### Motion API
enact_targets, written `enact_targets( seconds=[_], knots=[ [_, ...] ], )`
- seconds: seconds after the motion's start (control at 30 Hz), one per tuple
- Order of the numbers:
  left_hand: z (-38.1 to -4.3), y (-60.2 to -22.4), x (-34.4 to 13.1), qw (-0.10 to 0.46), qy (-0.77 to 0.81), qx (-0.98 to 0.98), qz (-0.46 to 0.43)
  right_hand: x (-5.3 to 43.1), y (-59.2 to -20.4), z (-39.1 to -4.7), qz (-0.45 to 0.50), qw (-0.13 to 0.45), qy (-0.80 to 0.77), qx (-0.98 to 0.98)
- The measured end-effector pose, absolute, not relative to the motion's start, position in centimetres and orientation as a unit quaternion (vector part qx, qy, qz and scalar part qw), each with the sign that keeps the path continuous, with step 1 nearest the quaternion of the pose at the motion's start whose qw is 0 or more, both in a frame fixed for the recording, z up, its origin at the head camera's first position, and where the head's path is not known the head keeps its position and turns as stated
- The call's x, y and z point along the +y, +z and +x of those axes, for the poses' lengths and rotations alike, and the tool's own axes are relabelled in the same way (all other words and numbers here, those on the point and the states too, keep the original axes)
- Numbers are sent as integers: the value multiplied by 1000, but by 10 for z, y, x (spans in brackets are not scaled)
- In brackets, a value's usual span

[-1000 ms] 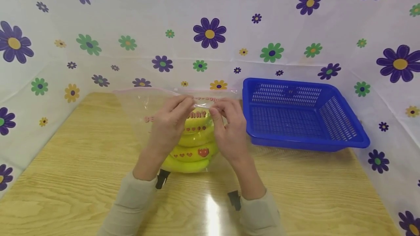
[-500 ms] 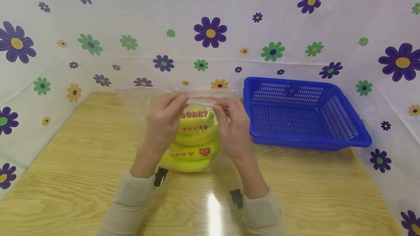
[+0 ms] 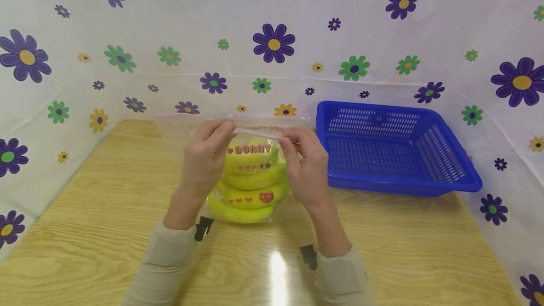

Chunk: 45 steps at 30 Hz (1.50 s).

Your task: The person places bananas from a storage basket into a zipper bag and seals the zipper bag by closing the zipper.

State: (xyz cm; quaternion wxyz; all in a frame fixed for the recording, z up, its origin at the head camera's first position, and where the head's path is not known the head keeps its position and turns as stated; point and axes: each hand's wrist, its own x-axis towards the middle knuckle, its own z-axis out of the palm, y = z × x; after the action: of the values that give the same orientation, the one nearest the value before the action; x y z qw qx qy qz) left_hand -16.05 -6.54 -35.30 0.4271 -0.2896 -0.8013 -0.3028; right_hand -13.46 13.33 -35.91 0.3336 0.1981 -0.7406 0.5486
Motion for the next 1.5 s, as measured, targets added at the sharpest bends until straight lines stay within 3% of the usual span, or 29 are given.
enact_targets(
  seconds=[1.5],
  knots=[
    [-173, -352, -107, 448, -350, -795, -211, 140, -356, -133, 195, 321, 569, -732]
  ],
)
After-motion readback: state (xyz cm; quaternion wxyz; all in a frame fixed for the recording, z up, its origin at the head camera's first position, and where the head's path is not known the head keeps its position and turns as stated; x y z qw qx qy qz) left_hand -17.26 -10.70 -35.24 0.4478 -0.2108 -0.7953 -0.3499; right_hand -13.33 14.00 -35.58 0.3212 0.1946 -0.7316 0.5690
